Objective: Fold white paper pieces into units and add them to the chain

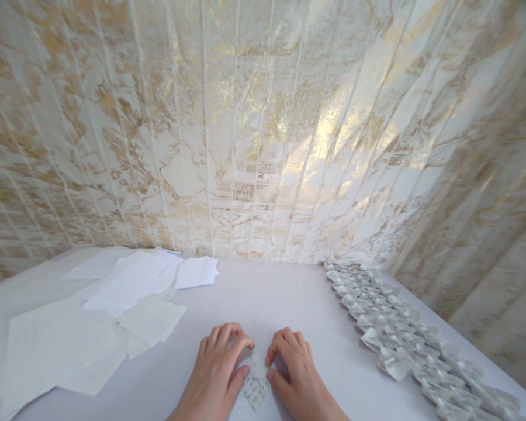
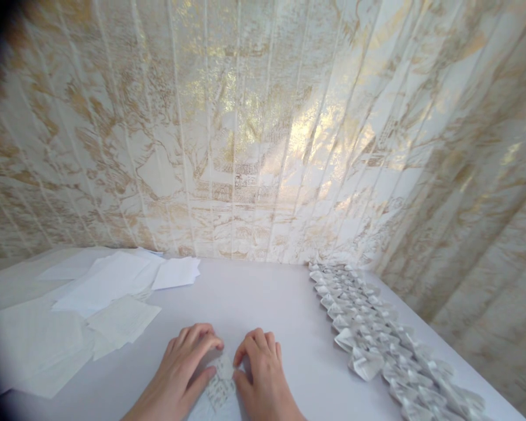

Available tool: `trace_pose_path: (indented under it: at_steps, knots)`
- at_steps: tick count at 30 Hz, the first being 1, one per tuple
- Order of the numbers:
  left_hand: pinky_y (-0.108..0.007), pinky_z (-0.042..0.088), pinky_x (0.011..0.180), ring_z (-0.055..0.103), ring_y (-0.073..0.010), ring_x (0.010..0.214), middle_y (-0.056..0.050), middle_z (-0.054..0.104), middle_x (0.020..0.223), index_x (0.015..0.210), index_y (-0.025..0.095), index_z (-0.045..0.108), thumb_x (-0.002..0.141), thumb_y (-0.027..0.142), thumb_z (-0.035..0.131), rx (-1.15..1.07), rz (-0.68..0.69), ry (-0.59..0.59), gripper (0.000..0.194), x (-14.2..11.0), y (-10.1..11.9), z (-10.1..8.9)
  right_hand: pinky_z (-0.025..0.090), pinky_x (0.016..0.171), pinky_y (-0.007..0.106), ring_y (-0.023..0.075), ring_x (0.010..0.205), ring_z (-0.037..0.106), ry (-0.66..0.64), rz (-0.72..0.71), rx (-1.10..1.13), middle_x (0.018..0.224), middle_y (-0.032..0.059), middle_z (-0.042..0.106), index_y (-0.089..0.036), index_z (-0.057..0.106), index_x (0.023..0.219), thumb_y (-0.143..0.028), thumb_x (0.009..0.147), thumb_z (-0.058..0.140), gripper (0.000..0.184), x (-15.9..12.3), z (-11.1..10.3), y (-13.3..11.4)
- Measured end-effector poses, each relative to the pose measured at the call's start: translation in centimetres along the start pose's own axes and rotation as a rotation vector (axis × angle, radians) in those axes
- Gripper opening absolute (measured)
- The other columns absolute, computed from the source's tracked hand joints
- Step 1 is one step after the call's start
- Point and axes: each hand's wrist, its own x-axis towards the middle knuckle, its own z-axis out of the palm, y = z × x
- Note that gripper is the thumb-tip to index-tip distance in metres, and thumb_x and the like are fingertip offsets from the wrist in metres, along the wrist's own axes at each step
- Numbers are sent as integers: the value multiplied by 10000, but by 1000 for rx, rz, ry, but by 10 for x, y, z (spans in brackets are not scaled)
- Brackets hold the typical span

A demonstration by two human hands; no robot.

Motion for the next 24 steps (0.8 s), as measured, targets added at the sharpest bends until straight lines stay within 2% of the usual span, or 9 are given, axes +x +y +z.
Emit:
trace_pose_path:
  at_steps: [4, 9, 12, 14, 16, 18, 20, 22, 24]
  knots:
    - [-434, 413, 951, 473, -263, 1162, -26, 567, 1248, 1053, 319, 644, 790, 19, 497, -18, 51, -25, 426, 0, -6, 4, 397, 903, 388, 233, 995, 524, -40, 14, 89, 998, 20, 602, -243, 638, 908, 61, 602, 461, 466, 0, -7, -2]
    - [-439, 418, 965, 475, -265, 1183, -31, 582, 1258, 1042, 311, 666, 796, 29, 511, 0, 28, -48, 405, 0, -7, 4, 411, 888, 361, 225, 1007, 508, -22, -239, 53, 1043, 22, 578, -320, 745, 933, 133, 605, 449, 633, -7, 2, -8]
    - [-449, 409, 992, 454, -271, 1219, -32, 560, 1334, 1170, 333, 638, 832, 48, 501, 19, 60, -62, 462, -1, -8, 5, 411, 840, 377, 235, 953, 514, 11, -252, -23, 982, 26, 602, -324, 779, 835, 129, 614, 487, 582, -9, 3, -6]
    - [-457, 399, 1009, 436, -275, 1246, -27, 537, 1385, 1227, 351, 613, 861, 63, 489, 36, 88, -72, 482, -1, -10, 6, 418, 825, 375, 229, 914, 521, 57, -195, -4, 909, 31, 613, -285, 771, 701, 117, 658, 485, 496, -7, -1, -2]
    - [-457, 389, 1017, 428, -276, 1257, -22, 530, 1396, 1206, 350, 617, 869, 74, 486, 29, 110, -86, 455, -2, -11, 7, 434, 825, 365, 219, 887, 526, 87, -124, 77, 849, 35, 603, -251, 733, 598, 89, 710, 468, 446, -4, -6, 4]
    - [-447, 390, 1002, 439, -272, 1239, -29, 550, 1355, 1151, 321, 621, 846, 61, 482, -18, 115, -72, 425, -2, -10, 5, 446, 819, 353, 215, 872, 530, 94, -70, 154, 824, 36, 583, -236, 703, 592, 48, 755, 450, 414, -2, -10, 10]
    - [-418, 407, 952, 486, -261, 1153, -42, 601, 1223, 1058, 277, 616, 815, 51, 480, -107, 85, -42, 358, -2, -6, 0, 448, 826, 353, 218, 889, 536, 106, -56, 190, 844, 37, 583, -231, 693, 695, -10, 810, 447, 350, -1, -9, 13]
    - [-369, 433, 862, 539, -236, 988, -32, 622, 1017, 922, 239, 585, 821, 88, 488, -250, -1, -27, 206, -1, -2, -7, 447, 841, 355, 223, 918, 543, 124, -78, 221, 899, 37, 608, -232, 676, 861, -114, 865, 493, 217, -2, -4, 15]
    - [-324, 439, 782, 542, -203, 833, 3, 577, 842, 825, 230, 530, 866, 181, 501, -438, -106, -28, 70, -1, 3, -12, 456, 819, 339, 223, 909, 552, 99, -122, 272, 931, 30, 630, -235, 642, 978, -258, 871, 593, 120, -3, 4, 15]
